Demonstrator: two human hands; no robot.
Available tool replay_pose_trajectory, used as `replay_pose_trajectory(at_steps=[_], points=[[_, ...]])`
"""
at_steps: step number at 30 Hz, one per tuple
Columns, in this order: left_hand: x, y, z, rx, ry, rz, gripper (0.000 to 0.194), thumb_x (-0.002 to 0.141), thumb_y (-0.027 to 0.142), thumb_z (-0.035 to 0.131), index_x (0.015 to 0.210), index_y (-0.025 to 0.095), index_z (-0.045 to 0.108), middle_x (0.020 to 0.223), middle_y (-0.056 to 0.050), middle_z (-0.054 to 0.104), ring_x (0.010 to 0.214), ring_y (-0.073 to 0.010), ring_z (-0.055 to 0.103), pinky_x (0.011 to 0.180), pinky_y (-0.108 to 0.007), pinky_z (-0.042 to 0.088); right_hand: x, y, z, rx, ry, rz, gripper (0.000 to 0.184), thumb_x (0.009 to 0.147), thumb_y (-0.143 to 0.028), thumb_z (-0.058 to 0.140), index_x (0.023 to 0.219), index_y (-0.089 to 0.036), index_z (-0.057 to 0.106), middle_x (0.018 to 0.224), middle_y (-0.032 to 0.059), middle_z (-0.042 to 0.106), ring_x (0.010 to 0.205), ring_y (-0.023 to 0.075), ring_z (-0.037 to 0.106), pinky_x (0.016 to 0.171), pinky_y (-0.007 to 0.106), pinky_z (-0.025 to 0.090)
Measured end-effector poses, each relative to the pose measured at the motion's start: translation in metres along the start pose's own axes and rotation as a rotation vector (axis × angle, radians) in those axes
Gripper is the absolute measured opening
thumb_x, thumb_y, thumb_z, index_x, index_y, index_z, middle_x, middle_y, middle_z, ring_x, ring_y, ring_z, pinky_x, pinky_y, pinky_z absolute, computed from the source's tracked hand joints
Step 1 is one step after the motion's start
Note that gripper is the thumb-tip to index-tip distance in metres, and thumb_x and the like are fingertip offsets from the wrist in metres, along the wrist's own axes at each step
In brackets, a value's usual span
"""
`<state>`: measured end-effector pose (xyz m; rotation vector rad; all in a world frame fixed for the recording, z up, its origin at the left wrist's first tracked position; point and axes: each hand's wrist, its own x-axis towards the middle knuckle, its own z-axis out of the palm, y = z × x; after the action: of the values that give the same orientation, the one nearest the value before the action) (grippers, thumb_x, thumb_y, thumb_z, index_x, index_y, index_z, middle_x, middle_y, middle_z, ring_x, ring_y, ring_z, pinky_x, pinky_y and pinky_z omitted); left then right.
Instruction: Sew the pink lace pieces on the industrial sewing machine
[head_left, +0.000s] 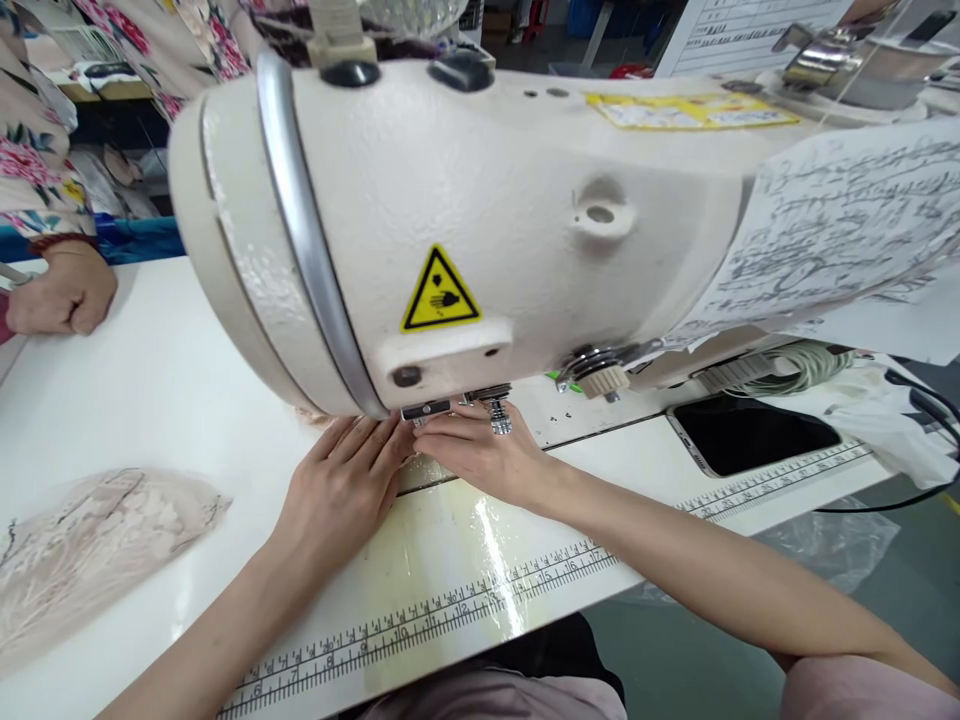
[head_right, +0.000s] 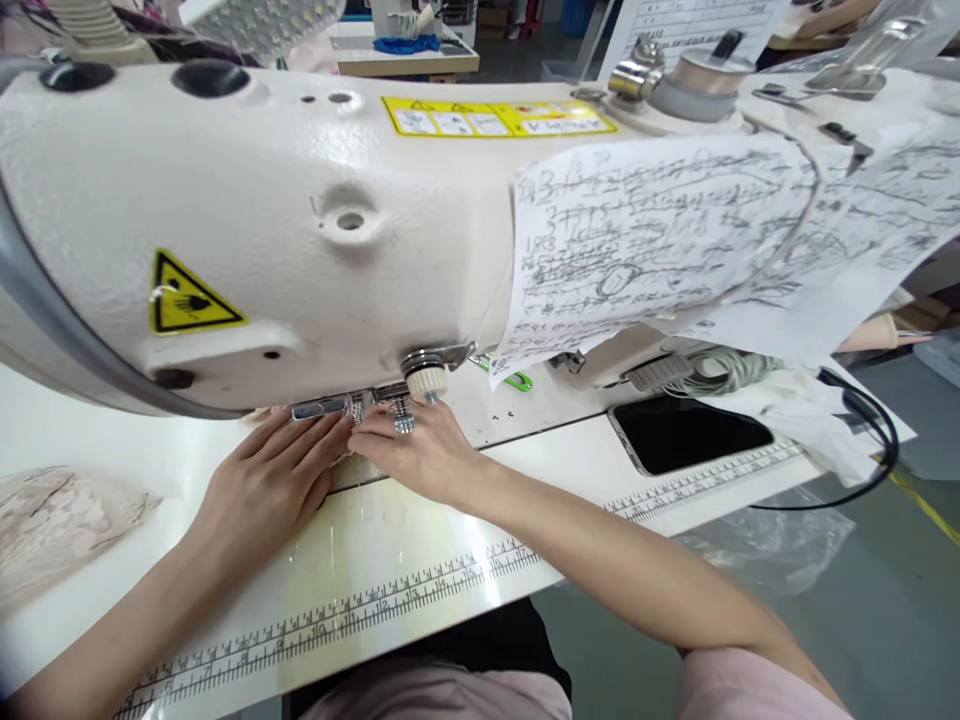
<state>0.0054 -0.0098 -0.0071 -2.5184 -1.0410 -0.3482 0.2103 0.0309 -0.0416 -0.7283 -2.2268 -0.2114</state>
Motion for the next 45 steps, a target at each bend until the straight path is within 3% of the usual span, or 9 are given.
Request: replay_pose_trajectory(at_steps=[9,18,24,28,34,39,45], points=[[0.001,0.005,0.002,0.035,0.005,-0.032,0.033,0.094,0.016,0.049,0.123,0.007,0.061,0.119,-0.013,0.070,0.101,-0.0268,0.069,0.097,-0.047,0.050,-0.003,0.002,-0.003,-0.031,-0.048,0.056,0.019,0.089,-0.012,0.057,0.090,-0.026,0.070,0.097,-0.0097,0.075,0.072,0.0092,0.061,0.064,0.029,0.034],[0.004,0.006,0.002,0.031,-0.005,-0.072,0.032,0.093,0.016,0.050,0.122,0.010,0.062,0.116,-0.010,0.071,0.096,-0.0267,0.068,0.094,-0.046,0.050,-0.001,0.003,-0.009,-0.028,-0.222,0.143,0.027,0.100,-0.019,0.043,0.105,-0.025,0.069,0.101,-0.0055,0.074,0.077,0.0100,0.065,0.060,0.031,0.031],[0.004,0.006,0.003,0.026,-0.038,-0.096,0.034,0.092,0.017,0.050,0.125,0.012,0.060,0.113,-0.008,0.071,0.093,-0.0261,0.067,0.092,-0.045,0.050,-0.001,0.011,-0.003,-0.001,-0.227,0.146,0.026,0.100,-0.024,0.046,0.098,-0.024,0.072,0.076,-0.0043,0.073,0.065,0.0119,0.063,0.052,0.029,0.027],[0.004,0.006,0.003,0.028,-0.032,-0.101,0.035,0.093,0.017,0.050,0.126,0.012,0.060,0.111,-0.008,0.072,0.093,-0.0260,0.067,0.091,-0.046,0.051,0.001,0.011,-0.006,0.005,-0.244,0.165,0.025,0.099,-0.025,0.049,0.101,-0.027,0.073,0.087,-0.0011,0.075,0.075,0.0141,0.064,0.056,0.029,0.031],[0.004,0.005,0.005,0.035,-0.040,-0.089,0.035,0.094,0.018,0.051,0.127,0.011,0.059,0.108,-0.010,0.072,0.095,-0.0270,0.068,0.092,-0.047,0.050,0.006,0.008,-0.015,0.075,-0.372,0.251,0.045,0.102,-0.013,0.029,0.113,-0.030,0.070,0.083,-0.0025,0.075,0.072,0.0113,0.064,0.058,0.029,0.031],[0.000,0.005,0.003,0.059,-0.004,-0.006,0.032,0.093,0.011,0.052,0.124,0.009,0.060,0.121,-0.011,0.069,0.104,-0.0265,0.067,0.096,-0.046,0.049,0.002,0.013,-0.007,0.105,-0.290,0.207,0.032,0.101,-0.029,0.042,0.105,-0.028,0.074,0.088,-0.0017,0.076,0.071,0.0139,0.066,0.057,0.028,0.036],[-0.002,0.006,0.002,0.079,0.015,0.028,0.033,0.092,0.009,0.052,0.123,0.005,0.059,0.121,-0.013,0.069,0.109,-0.0264,0.066,0.102,-0.047,0.047,-0.005,0.011,-0.008,0.107,-0.186,0.138,0.025,0.096,-0.034,0.052,0.104,-0.027,0.075,0.097,0.0021,0.076,0.074,0.0161,0.068,0.063,0.030,0.044]])
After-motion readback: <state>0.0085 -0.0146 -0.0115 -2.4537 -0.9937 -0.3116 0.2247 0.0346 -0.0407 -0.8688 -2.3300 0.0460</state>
